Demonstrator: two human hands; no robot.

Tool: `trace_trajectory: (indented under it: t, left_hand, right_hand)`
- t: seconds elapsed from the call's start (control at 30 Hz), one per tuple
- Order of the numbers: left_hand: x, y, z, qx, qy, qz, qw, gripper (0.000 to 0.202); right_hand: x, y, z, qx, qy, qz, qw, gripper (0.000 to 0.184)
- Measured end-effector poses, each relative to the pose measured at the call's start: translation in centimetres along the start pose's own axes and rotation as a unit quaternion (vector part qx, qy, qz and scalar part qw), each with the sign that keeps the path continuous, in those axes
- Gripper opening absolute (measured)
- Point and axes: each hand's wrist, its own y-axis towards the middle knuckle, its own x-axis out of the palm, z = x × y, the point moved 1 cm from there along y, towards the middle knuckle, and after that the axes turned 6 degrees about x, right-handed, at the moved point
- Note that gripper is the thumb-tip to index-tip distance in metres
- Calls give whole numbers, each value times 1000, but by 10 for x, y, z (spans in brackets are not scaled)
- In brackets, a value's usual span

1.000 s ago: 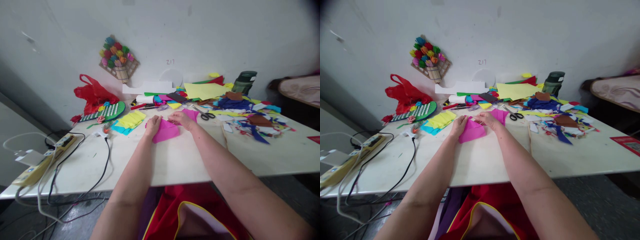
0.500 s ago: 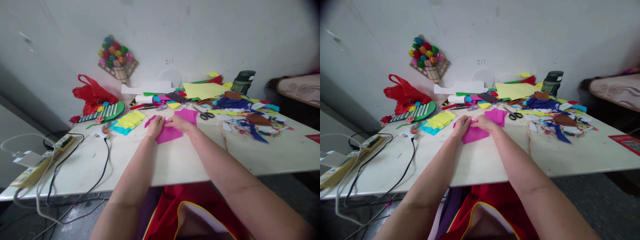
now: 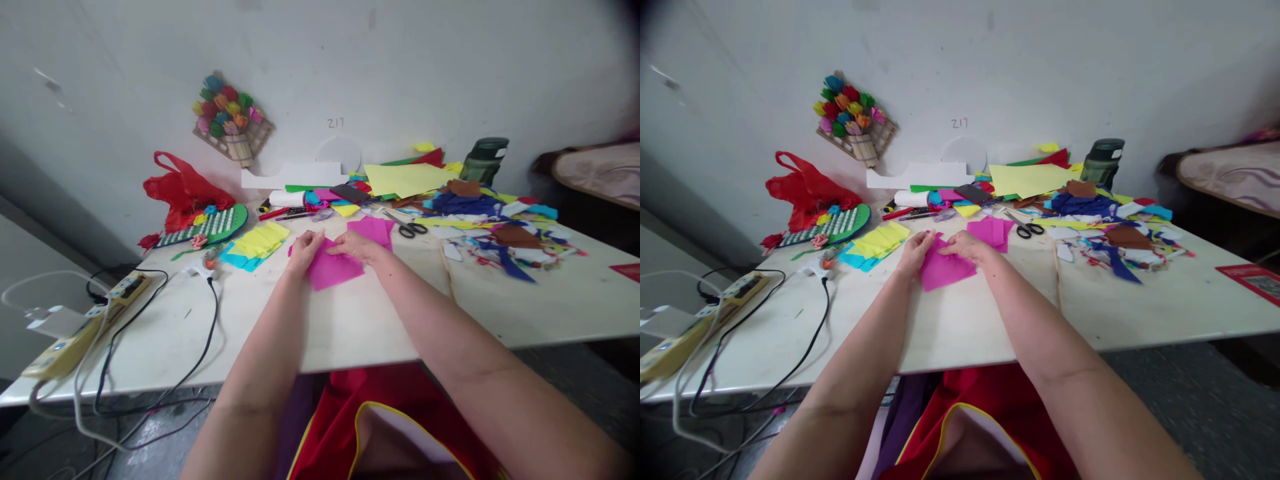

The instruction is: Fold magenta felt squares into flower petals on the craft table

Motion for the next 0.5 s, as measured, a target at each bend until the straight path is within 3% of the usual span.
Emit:
trace_trajectory:
  t: [0.1,0.37,0.5]
  left_hand:
    - [0,-1,-2,-2,-37,-44,998,37]
    - [-3,-2,-2,-35,-65,-26,997,34]
    - [-4,-2,-6,-50,-92,-35,994,34]
  right_hand:
    - [-1,2,2,-4,0,-7,1000,31]
    - [-3,3,2,-52,5,-27,998,37]
    - [-3,1,-1,-77,-1,-6,997,32]
